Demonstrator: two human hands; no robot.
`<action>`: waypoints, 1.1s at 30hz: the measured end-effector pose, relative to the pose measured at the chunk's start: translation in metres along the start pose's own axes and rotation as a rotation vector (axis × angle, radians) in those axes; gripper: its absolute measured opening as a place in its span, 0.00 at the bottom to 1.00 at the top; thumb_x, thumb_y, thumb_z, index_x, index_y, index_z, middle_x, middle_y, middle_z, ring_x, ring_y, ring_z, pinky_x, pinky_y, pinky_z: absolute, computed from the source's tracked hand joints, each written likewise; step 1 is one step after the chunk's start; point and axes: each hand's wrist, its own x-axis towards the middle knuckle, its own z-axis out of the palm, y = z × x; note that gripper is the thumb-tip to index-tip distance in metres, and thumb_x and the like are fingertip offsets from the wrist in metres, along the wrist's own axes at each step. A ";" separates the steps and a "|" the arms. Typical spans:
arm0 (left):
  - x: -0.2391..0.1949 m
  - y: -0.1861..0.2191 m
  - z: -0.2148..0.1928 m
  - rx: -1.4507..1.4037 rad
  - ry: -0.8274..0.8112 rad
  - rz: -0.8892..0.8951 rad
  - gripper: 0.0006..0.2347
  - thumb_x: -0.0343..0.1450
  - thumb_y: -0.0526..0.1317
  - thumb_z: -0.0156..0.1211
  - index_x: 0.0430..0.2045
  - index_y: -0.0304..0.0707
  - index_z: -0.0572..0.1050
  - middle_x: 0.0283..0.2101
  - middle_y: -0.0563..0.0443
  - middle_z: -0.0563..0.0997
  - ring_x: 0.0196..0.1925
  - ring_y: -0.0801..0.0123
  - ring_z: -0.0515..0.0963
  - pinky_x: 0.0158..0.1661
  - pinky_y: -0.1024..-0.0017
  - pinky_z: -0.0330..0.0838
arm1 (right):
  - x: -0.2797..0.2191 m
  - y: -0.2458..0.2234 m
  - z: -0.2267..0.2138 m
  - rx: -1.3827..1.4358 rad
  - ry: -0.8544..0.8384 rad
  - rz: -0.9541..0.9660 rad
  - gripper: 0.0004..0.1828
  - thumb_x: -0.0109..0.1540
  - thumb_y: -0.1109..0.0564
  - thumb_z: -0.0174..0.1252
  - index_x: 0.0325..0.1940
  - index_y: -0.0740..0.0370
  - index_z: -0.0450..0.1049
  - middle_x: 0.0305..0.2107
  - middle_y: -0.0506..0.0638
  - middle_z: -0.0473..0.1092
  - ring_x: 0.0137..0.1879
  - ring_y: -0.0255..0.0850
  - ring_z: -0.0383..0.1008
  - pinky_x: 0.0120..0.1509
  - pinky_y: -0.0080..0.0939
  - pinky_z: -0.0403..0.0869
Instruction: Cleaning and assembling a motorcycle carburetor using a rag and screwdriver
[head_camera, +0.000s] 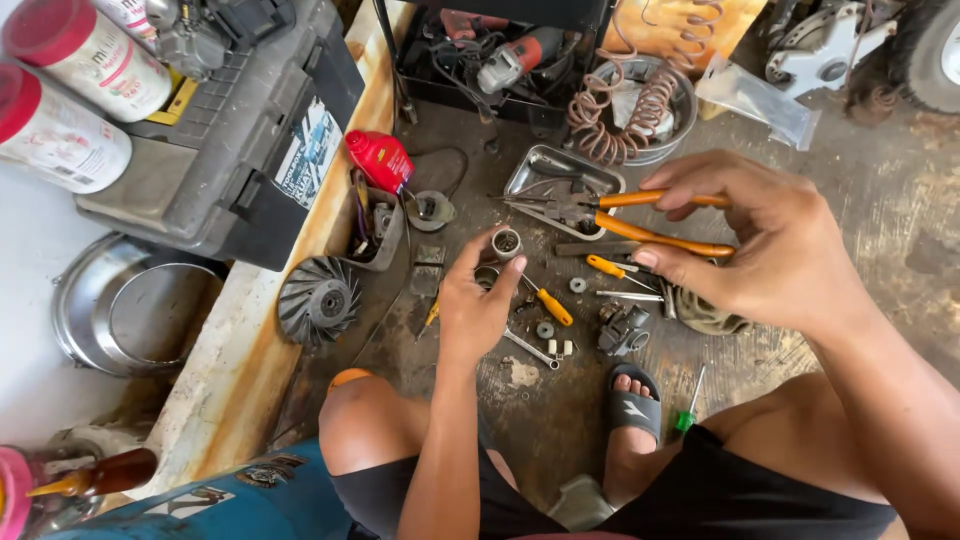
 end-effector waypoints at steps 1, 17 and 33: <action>-0.001 0.001 0.000 -0.003 -0.005 -0.002 0.18 0.68 0.32 0.65 0.53 0.37 0.75 0.42 0.52 0.84 0.41 0.72 0.80 0.45 0.75 0.75 | 0.000 0.005 0.002 -0.003 0.001 0.005 0.20 0.50 0.70 0.73 0.42 0.75 0.72 0.49 0.64 0.75 0.36 0.40 0.75 0.32 0.31 0.69; -0.016 0.016 0.028 0.104 -0.107 0.240 0.19 0.65 0.28 0.65 0.51 0.37 0.76 0.51 0.47 0.84 0.49 0.62 0.85 0.51 0.69 0.78 | -0.047 0.053 0.037 0.862 0.437 -0.123 0.40 0.61 0.66 0.55 0.77 0.49 0.57 0.44 0.51 0.67 0.52 0.47 0.77 0.67 0.48 0.84; -0.020 0.027 0.040 0.057 -0.204 0.257 0.19 0.63 0.27 0.67 0.49 0.35 0.76 0.50 0.46 0.83 0.48 0.61 0.85 0.51 0.69 0.78 | -0.041 0.020 0.086 0.681 0.518 -0.291 0.24 0.62 0.56 0.60 0.57 0.51 0.56 0.38 0.47 0.63 0.41 0.36 0.70 0.47 0.33 0.75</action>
